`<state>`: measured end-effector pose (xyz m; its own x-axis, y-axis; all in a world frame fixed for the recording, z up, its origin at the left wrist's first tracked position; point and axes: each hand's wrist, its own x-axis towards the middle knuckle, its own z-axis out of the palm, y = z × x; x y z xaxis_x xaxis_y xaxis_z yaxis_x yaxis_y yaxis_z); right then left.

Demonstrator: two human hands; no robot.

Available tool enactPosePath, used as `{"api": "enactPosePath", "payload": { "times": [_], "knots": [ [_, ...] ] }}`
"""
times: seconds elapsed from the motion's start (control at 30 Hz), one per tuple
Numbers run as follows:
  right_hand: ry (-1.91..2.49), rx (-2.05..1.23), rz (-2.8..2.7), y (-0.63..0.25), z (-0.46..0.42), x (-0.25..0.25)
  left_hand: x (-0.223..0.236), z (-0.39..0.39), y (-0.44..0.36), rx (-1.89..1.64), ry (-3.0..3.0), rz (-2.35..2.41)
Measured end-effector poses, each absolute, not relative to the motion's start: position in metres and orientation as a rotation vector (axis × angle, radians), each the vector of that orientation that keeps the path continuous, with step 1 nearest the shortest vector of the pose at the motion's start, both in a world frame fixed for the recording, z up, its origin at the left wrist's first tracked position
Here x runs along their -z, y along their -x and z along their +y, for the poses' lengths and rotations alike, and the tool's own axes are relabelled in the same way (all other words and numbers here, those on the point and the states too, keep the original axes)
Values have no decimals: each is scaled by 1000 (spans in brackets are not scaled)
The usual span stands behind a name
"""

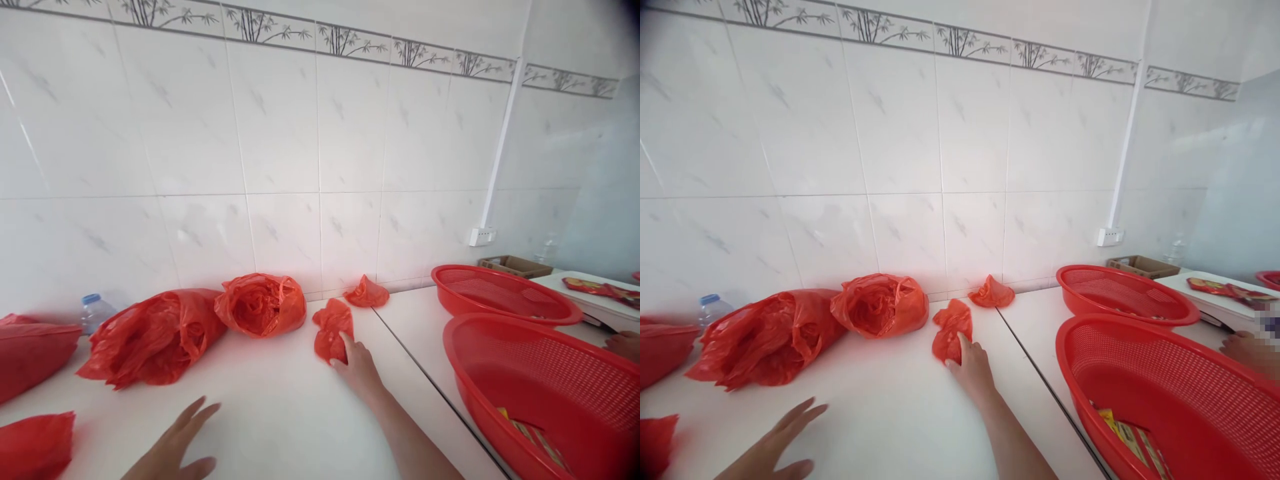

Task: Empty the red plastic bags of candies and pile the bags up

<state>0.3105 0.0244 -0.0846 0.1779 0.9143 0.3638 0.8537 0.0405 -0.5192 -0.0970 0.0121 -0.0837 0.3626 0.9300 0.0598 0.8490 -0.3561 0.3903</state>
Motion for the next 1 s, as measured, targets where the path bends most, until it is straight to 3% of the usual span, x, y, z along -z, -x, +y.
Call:
{"api": "enactPosePath", "payload": {
  "times": [0.2,0.4,0.8,1.0],
  "knots": [
    [1652,-201,-1739,-303,-7,91,34,15,-42,-574,-1972,1052],
    [1475,-300,-1664,-311,-19,89,40,32,-128,-1070,-1471,739],
    [1706,-269,-1035,-358,-9,83,77,69,-100,-1335,-956,866],
    [1589,-449,-1318,-303,-30,70,74,56,-109,-1286,-907,713]
  ]
}}
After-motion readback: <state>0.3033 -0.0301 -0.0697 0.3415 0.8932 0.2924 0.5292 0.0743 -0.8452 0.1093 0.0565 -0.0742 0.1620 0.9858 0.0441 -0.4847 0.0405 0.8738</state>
